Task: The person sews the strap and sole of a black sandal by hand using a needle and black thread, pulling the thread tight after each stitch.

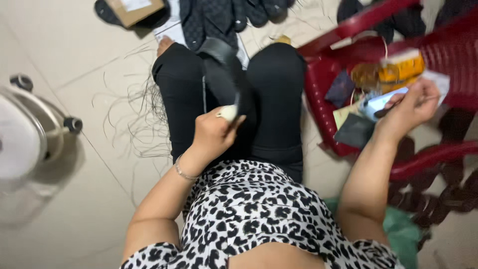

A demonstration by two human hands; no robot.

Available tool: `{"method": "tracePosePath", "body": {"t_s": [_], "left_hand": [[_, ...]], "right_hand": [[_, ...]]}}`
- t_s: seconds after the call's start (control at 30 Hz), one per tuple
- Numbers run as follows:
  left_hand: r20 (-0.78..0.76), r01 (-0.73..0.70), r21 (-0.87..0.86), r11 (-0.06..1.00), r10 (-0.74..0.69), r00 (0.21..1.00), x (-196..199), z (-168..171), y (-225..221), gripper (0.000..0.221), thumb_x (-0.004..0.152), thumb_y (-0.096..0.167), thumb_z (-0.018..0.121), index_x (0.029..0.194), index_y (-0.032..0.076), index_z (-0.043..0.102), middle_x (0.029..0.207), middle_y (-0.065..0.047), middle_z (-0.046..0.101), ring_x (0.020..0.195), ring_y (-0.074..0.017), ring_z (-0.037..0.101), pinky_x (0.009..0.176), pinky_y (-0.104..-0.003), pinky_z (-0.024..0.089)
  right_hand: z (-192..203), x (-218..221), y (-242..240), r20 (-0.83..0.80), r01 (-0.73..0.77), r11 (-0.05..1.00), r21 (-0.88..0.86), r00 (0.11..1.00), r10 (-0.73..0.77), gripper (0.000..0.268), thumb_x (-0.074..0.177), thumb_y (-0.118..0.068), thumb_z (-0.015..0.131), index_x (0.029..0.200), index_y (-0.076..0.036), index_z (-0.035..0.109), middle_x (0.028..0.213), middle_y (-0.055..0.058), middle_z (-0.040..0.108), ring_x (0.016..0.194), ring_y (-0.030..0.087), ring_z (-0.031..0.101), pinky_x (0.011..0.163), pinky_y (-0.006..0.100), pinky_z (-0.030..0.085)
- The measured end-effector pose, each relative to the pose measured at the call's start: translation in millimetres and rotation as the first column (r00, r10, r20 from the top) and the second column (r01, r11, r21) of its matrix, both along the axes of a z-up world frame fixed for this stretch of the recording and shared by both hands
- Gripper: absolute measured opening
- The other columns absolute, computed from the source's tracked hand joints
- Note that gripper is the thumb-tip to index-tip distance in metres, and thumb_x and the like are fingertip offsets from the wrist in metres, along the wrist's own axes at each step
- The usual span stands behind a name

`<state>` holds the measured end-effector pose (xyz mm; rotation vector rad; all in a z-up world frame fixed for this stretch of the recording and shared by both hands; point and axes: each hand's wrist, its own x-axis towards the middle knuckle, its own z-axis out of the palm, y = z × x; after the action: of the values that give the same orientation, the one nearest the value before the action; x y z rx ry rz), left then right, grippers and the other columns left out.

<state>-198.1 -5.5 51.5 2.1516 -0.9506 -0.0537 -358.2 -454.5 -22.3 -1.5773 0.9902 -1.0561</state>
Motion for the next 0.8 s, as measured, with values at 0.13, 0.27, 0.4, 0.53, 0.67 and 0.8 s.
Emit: {"method": "tracePosePath", "body": {"t_s": [0.13,0.27,0.4,0.53,0.67,0.8], "left_hand": [[0.143,-0.067,-0.005,0.998,0.067,0.987,-14,-24,-12,0.032,0.098,0.02,0.071,0.075,0.005,0.054,0.072,-0.011,0.059,0.06,-0.0281,0.059,0.048,-0.04,0.043],[-0.013,-0.149,-0.135,0.98,0.149,0.989,-9,-20,-13,0.049,0.092,0.02,0.074,0.051,0.011,0.047,0.046,0.0,0.04,0.047,-0.0242,0.054,0.042,-0.033,0.043],[-0.036,-0.071,-0.12,0.99,0.067,0.997,2,-23,2,0.048,0.091,0.034,0.075,0.059,0.004,0.056,0.052,-0.014,0.053,0.053,-0.0369,0.061,0.045,-0.046,0.046],[0.078,-0.107,-0.348,0.931,0.142,0.987,32,7,11,0.039,0.091,0.033,0.08,0.103,-0.004,0.07,0.099,-0.02,0.064,0.093,-0.04,0.066,0.078,-0.046,0.055],[0.046,-0.017,-0.358,0.934,0.036,0.998,63,23,-9,0.093,0.093,0.059,0.072,0.158,0.001,0.038,0.16,-0.032,0.032,0.145,-0.0529,0.04,0.122,-0.057,0.038],[-0.211,0.139,-0.264,0.955,-0.198,0.957,91,13,-32,0.099,0.081,0.041,0.088,0.153,-0.004,0.038,0.146,-0.042,0.043,0.131,-0.0625,0.047,0.111,-0.066,0.04]], "right_hand": [[29,49,70,0.044,-0.281,0.933,0.225,0.96,0.278,0.006,0.109,-0.012,0.062,0.113,-0.014,0.058,0.085,0.004,0.061,0.052,0.007,0.047,0.039,0.022,0.034],[55,92,147,0.123,-0.47,0.754,0.459,0.874,0.47,0.033,0.103,-0.011,0.064,0.134,-0.013,0.051,0.089,0.007,0.061,0.052,0.01,0.05,0.038,0.021,0.043],[79,111,166,0.164,-0.638,0.6,0.482,0.739,0.654,0.065,0.102,-0.011,0.064,0.157,-0.003,0.029,0.116,0.015,0.06,0.076,0.015,0.068,0.056,0.027,0.068],[118,120,190,-0.081,-0.847,0.521,0.107,0.515,0.853,0.042,0.11,-0.002,0.05,0.15,0.008,0.046,0.119,0.023,0.056,0.089,0.027,0.067,0.073,0.041,0.064],[131,130,231,-0.268,-0.853,0.52,-0.032,0.509,0.818,0.048,0.1,-0.003,0.067,0.147,0.001,0.055,0.122,0.022,0.065,0.091,0.027,0.067,0.073,0.039,0.062],[117,148,252,-0.376,-0.847,0.518,-0.115,0.52,0.767,0.067,0.094,-0.01,0.079,0.154,-0.006,0.048,0.128,0.028,0.066,0.109,0.043,0.07,0.088,0.051,0.06]]}}
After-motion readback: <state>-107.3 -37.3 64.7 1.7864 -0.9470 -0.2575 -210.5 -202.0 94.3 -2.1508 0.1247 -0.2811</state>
